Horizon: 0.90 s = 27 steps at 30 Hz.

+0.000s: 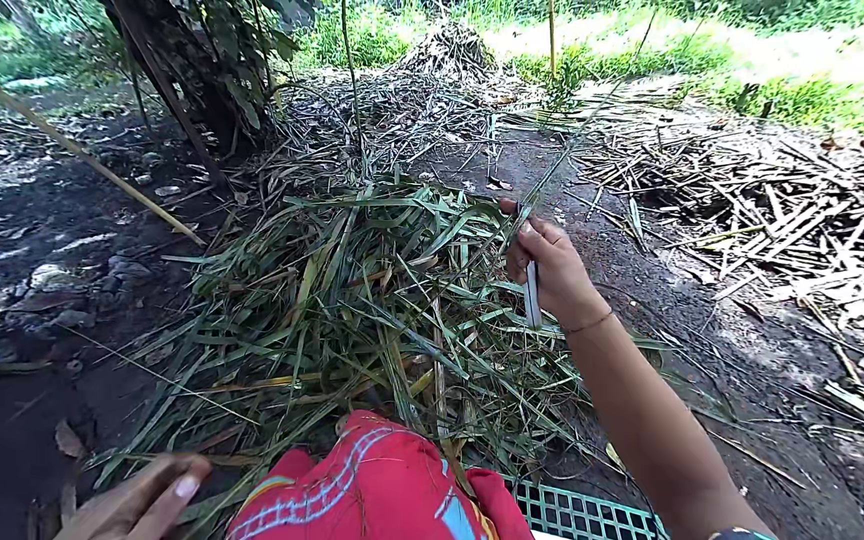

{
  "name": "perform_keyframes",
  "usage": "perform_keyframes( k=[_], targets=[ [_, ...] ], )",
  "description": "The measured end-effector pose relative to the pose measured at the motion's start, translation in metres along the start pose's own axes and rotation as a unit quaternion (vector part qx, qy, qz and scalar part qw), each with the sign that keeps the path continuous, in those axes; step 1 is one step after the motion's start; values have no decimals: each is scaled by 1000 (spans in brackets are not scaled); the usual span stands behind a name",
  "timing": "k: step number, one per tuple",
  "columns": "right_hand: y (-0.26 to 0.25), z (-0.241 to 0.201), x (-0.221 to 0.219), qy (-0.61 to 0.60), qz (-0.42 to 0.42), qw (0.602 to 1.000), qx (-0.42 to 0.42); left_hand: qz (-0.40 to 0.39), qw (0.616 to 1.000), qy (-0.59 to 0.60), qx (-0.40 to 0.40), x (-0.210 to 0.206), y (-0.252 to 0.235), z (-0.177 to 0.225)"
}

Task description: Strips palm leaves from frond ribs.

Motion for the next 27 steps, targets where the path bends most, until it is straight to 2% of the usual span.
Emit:
perform_keyframes(
  k=[4, 6, 9, 11, 14, 17, 20, 23, 27],
  targets=[
    [26, 4, -64, -27, -64, 998, -2, 133, 977, -37, -163, -19, -46, 100],
    [33, 7, -83, -46, -68, 997, 2, 115, 977, -7, -177, -35, -68, 134],
    [37, 7, -94, -55, -53, 997, 25, 24, 983, 118, -140, -61, -89, 161],
    [38, 5, -94, -65, -37, 996, 43, -31, 976, 176, -123, -76, -93, 169],
    [38, 2, -92, -68, -21, 995, 66, -41, 965, 230, -119, -83, -91, 175],
    [34, 2, -94, -81, -59, 994, 42, 41, 982, 116, -145, -71, -86, 177],
    [32, 5, -101, -120, -107, 987, -11, 99, 976, -15, -192, -56, -81, 179],
    [28, 3, -99, -122, -128, 984, -1, 110, 975, -30, -193, -35, -81, 170],
    [10, 2, -70, -110, -88, 990, 25, 112, 977, -46, -173, -7, -83, 147]
  ],
)
Point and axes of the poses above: each hand's wrist, its own y-axis away from the middle knuckle, its own x-axis out of the back of the hand, z = x × y, the point moved 9 cm from there along -y, towards the middle knuckle, and after that the axes turned 6 degrees about -z, right-handed, at the moved point
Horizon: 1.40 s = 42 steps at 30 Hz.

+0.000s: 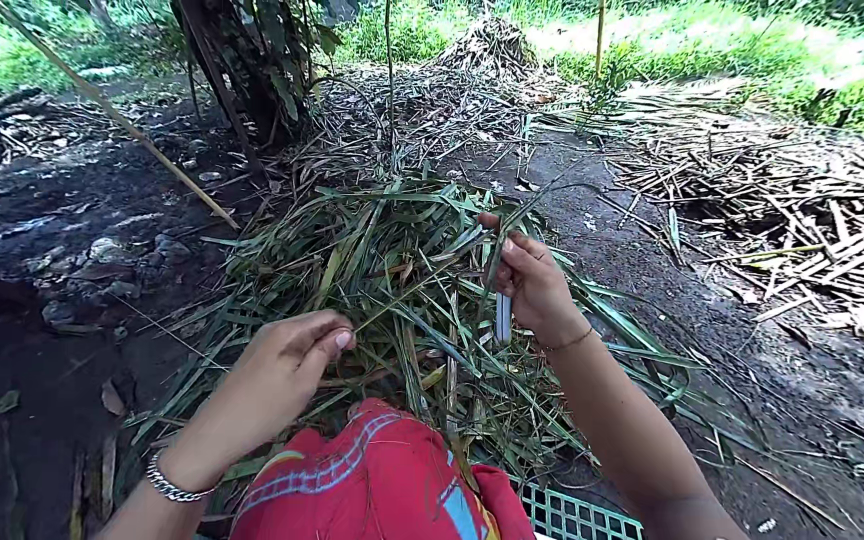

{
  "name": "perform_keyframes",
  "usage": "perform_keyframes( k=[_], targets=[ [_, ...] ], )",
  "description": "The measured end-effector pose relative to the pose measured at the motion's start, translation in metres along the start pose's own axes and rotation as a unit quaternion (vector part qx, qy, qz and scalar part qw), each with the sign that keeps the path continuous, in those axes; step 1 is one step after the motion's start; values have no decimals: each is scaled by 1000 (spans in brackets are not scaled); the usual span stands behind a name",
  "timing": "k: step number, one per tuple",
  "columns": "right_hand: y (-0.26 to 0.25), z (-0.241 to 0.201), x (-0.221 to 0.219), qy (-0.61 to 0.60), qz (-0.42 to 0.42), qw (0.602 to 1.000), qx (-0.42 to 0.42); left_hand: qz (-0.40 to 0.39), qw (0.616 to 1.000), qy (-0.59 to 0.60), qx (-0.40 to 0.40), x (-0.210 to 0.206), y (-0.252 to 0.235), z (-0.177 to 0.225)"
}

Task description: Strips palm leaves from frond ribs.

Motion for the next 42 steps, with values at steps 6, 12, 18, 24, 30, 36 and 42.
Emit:
perform_keyframes(
  k=[6, 12, 18, 24, 30, 36, 42],
  targets=[
    [-30, -10, 83, 42, 109, 993, 22, -4, 998, -55, 11, 26, 16, -68],
    [-25, -40, 172, 83, 211, 974, 28, 7, 990, -126, 56, 59, 49, -165],
    [4, -88, 267, 92, 339, 935, 58, 11, 973, -126, 191, 91, 101, -249],
    [56, -25, 306, 611, 117, 688, -373, 150, 955, -190, 171, 104, 120, -267],
    [61, 63, 104, 389, -111, 845, -349, 239, 963, -46, 114, 45, 32, -138],
    [44, 74, -69, -61, 6, 983, -174, 125, 988, 86, -2, -52, -36, -33],
    [34, 44, -22, -97, 213, 972, -22, 116, 992, 16, -49, -58, -16, -37]
  ],
)
Point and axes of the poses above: each hand's wrist, its own y-axis away from the middle knuckle, its own x-axis out of the back of the hand, z = x × y, the point moved 9 cm from there along -y, towards the middle knuckle, and after that the axes turned 6 degrees about -z, right-handed, at the moved point
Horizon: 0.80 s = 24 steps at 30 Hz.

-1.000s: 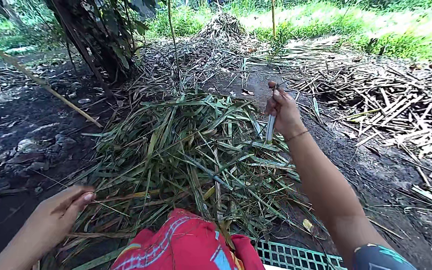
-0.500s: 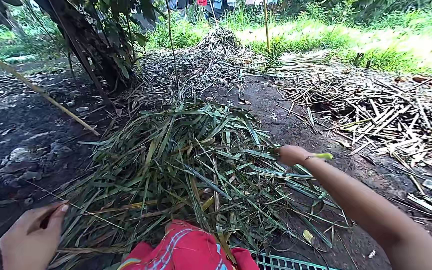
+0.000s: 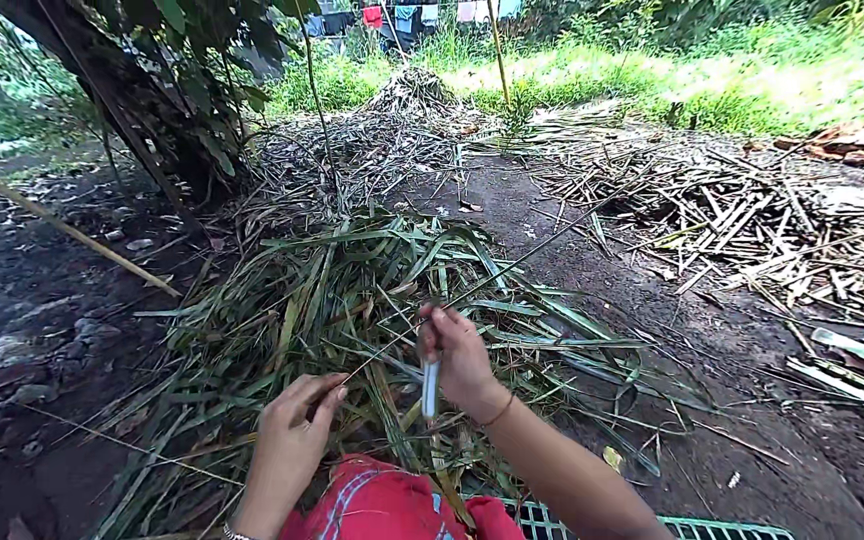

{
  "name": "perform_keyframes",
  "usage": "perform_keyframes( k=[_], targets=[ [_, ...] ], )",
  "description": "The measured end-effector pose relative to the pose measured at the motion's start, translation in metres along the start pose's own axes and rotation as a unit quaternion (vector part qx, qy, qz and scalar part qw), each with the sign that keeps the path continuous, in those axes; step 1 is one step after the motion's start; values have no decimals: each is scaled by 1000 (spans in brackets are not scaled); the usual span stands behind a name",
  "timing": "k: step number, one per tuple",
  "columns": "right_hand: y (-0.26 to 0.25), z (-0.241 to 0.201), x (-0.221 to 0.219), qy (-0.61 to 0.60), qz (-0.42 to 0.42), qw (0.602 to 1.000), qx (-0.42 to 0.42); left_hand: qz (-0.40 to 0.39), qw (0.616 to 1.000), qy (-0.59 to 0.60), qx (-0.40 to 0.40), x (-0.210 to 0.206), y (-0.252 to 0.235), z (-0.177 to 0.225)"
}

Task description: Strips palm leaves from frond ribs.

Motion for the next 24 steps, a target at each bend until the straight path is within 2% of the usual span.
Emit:
perform_keyframes(
  k=[4, 6, 8, 10, 11, 13, 15, 17, 19, 24],
  targets=[
    [-26, -85, 79, 78, 41, 992, 92, -10, 998, -59, -6, 22, 17, -25],
    [-30, -130, 115, 53, 76, 985, 146, -11, 997, -78, -11, 31, 21, -34],
    [-26, -156, 131, 25, 110, 977, 180, -6, 997, -72, -13, 33, 22, -33],
    [-19, -147, 123, 41, 130, 976, 171, -4, 999, -39, -6, 28, 20, -21],
    [-14, -128, 109, 72, 125, 979, 144, -9, 1000, -15, 0, 22, 17, -14],
    [-1, -69, 68, 117, 58, 990, 58, -37, 998, 40, 13, 6, 14, 3],
    [21, -7, 25, 87, -18, 996, -21, -79, 994, 75, 28, -13, 12, 18],
    [32, 20, 7, 41, -18, 999, -27, -95, 992, 82, 30, -22, 10, 25],
    [24, 12, 11, 41, 12, 999, 16, -90, 992, 81, 36, -18, 10, 22],
    [1, -53, 37, 91, 46, 988, 113, -69, 994, 55, 68, 2, 11, 6]
  ],
)
Point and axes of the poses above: each hand's wrist, its own y-axis away from the middle knuckle, its own x-axis out of the back of the hand, z = x × y, the point moved 9 cm from there along -y, towards the middle knuckle, and after that the axes turned 6 degrees about -z, right-handed, at the moved point
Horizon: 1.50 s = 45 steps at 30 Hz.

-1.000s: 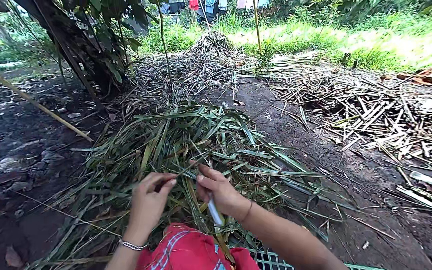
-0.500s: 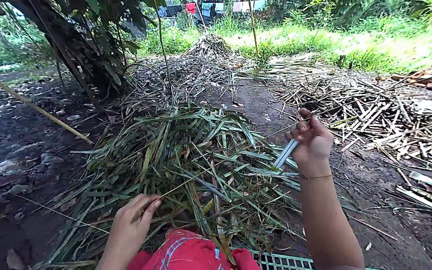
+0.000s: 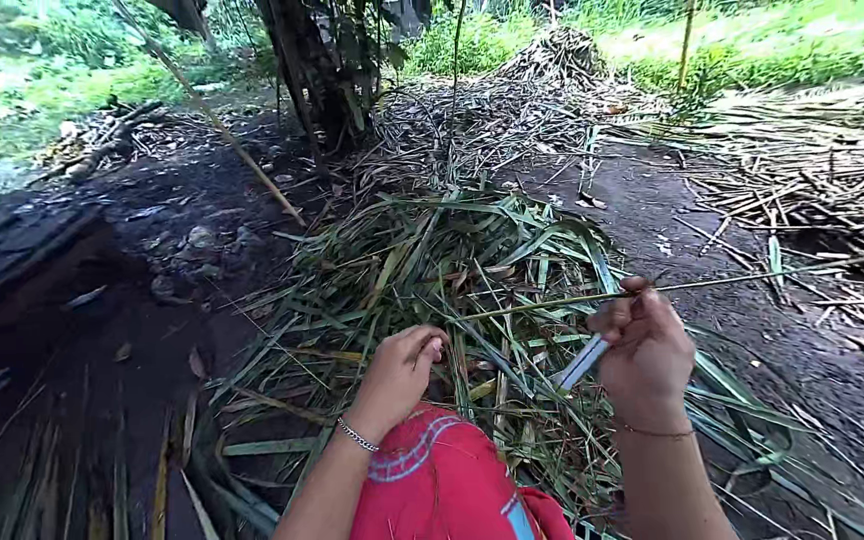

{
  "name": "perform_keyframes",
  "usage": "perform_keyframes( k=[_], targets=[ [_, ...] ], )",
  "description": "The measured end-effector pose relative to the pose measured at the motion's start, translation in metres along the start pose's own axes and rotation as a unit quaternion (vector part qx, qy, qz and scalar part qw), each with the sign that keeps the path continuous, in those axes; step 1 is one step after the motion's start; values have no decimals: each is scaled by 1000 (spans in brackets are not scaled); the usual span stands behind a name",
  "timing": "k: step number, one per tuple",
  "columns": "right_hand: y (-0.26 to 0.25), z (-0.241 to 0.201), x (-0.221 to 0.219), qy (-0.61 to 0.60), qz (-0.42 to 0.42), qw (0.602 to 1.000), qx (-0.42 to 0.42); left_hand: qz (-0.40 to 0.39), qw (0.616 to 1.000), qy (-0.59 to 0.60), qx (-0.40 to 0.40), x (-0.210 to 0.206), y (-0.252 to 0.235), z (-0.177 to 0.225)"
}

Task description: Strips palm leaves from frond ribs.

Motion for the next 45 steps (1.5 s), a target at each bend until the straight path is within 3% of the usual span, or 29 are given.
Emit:
perform_keyframes(
  k=[2, 5, 7, 9, 14, 17, 21, 25, 32, 37, 40, 45],
  targets=[
    [-3, -8, -1, 8, -21, 1000, 8, 18, 1000, -18, 0, 1, 2, 7],
    [2, -5, -13, 13, -45, 999, -6, 172, 979, -86, -65, 18, 12, 23],
    [6, -3, -18, 17, -45, 999, -10, 206, 966, -109, -110, 25, 17, 32],
    [8, -3, -21, 18, -42, 999, -7, 172, 973, -99, -116, 19, 17, 37],
    [10, -2, -37, 13, -74, 997, -4, 53, 996, -66, -41, -8, 9, 34],
    [16, 6, -56, 13, -175, 983, -48, -26, 994, 95, 41, -14, 7, 23],
    [58, 37, -99, 28, -366, 909, -199, -68, 923, 357, 125, -26, 7, 19],
    [79, 55, -121, 5, -414, 872, -260, -68, 899, 409, 143, -29, 9, 20],
    [86, 60, -125, -37, -403, 872, -275, 17, 954, 288, 76, -19, 12, 25],
    [82, 58, -121, -5, -369, 905, -213, 64, 985, 156, 39, -12, 15, 32],
    [81, 55, -120, 19, -363, 917, -168, 46, 966, 246, 70, -14, 16, 29],
    [88, 56, -124, -36, -418, 873, -249, -10, 877, 457, 148, -27, 17, 26]
  ],
)
Point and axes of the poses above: each hand's wrist, its own y-axis away from the middle knuckle, its own x-axis out of the back of the hand, z = x × y, the point moved 9 cm from there along -y, towards the middle knuckle, and after that the axes turned 6 degrees about -z, right-handed, at the moved point
